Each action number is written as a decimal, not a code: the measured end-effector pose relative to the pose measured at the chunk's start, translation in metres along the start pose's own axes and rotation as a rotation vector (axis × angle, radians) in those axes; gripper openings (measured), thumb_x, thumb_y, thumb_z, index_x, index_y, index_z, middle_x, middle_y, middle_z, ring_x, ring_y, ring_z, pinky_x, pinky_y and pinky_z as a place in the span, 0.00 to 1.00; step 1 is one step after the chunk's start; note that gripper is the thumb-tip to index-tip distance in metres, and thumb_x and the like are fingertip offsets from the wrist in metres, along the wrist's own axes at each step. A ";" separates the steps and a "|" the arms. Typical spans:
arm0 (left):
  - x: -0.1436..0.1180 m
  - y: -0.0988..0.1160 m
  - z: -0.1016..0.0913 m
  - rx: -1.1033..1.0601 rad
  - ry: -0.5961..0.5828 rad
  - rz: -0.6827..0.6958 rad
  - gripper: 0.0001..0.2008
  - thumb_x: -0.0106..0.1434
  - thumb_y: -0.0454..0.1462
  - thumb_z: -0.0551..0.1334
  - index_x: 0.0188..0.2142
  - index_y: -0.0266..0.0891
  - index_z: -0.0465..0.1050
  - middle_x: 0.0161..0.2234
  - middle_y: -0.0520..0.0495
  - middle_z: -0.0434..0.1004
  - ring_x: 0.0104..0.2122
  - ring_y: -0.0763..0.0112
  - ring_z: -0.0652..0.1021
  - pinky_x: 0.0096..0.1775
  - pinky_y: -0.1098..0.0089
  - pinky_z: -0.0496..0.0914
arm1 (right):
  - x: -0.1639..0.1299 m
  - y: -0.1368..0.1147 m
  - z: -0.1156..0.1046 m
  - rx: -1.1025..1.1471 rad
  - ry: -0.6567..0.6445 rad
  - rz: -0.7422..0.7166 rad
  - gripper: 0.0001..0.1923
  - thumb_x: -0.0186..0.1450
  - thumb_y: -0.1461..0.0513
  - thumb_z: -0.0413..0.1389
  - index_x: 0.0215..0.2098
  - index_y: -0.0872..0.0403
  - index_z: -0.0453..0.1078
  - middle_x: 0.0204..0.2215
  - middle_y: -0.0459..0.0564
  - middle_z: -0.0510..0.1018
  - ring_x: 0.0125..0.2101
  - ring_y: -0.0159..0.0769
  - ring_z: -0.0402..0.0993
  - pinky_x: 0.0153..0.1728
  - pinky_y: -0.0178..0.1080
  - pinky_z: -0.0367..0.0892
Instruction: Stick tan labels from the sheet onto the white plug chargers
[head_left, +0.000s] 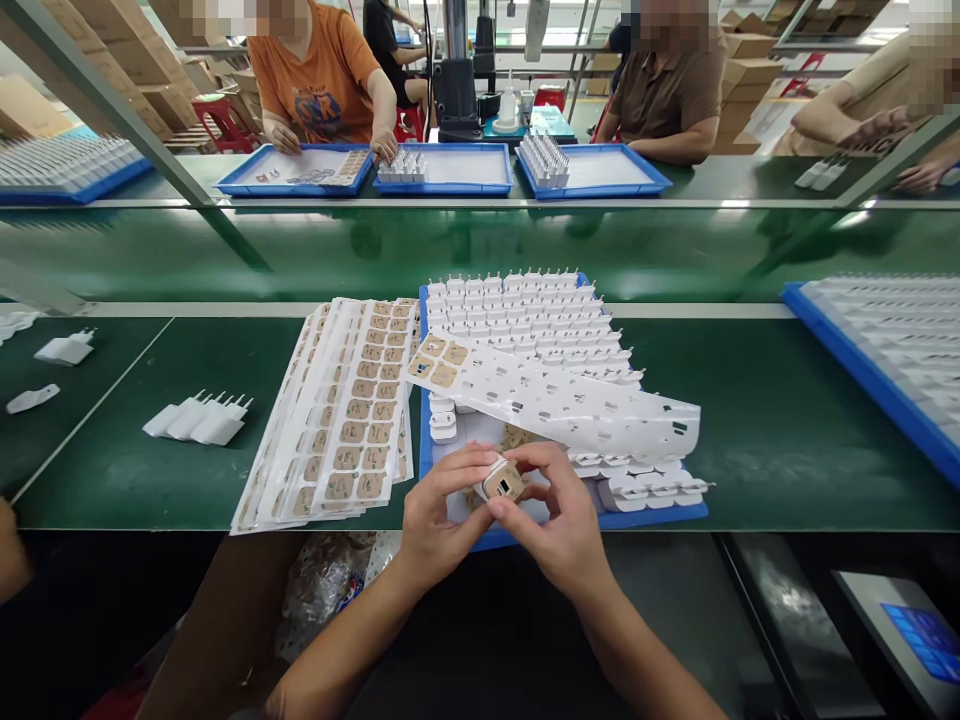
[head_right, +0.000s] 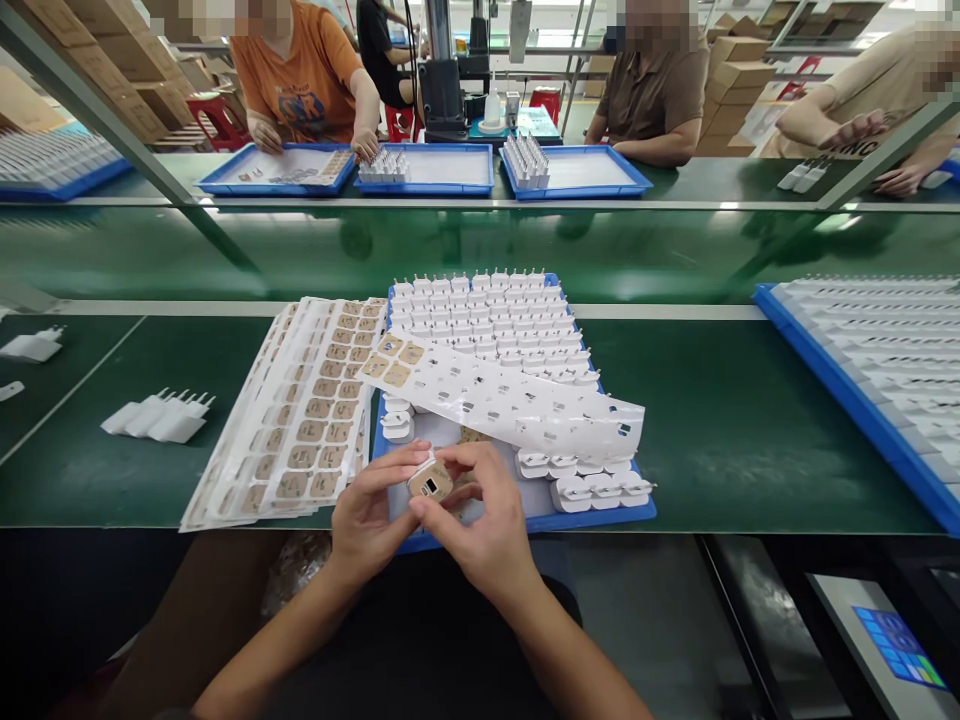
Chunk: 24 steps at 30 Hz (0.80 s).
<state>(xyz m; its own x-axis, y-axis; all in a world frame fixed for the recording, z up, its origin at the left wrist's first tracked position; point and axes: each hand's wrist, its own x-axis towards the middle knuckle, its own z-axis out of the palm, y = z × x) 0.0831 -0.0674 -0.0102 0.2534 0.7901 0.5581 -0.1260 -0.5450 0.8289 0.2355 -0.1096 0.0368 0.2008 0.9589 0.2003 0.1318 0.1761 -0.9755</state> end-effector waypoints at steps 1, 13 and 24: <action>-0.001 -0.001 0.001 -0.008 0.016 0.013 0.21 0.62 0.30 0.69 0.53 0.47 0.72 0.51 0.44 0.81 0.56 0.59 0.79 0.60 0.52 0.72 | -0.001 0.001 0.001 0.065 -0.013 0.025 0.15 0.61 0.61 0.67 0.46 0.46 0.75 0.41 0.50 0.74 0.40 0.39 0.75 0.31 0.35 0.77; 0.000 -0.001 0.001 0.068 0.075 0.192 0.24 0.60 0.27 0.69 0.53 0.44 0.70 0.51 0.43 0.80 0.55 0.59 0.80 0.58 0.51 0.75 | -0.005 0.013 0.008 0.331 -0.059 0.070 0.10 0.67 0.59 0.63 0.47 0.43 0.78 0.42 0.48 0.71 0.43 0.36 0.72 0.43 0.37 0.70; 0.004 0.005 0.002 0.237 0.068 0.310 0.23 0.59 0.24 0.69 0.50 0.41 0.69 0.48 0.44 0.81 0.53 0.59 0.81 0.55 0.53 0.78 | -0.002 0.009 0.014 0.524 -0.003 0.194 0.02 0.66 0.59 0.62 0.37 0.46 0.78 0.38 0.45 0.69 0.40 0.34 0.68 0.41 0.34 0.65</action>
<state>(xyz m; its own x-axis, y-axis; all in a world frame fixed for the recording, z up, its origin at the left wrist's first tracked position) 0.0856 -0.0676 -0.0040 0.1730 0.5907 0.7881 0.0401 -0.8038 0.5936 0.2228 -0.1063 0.0261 0.1700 0.9854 0.0128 -0.4080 0.0822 -0.9093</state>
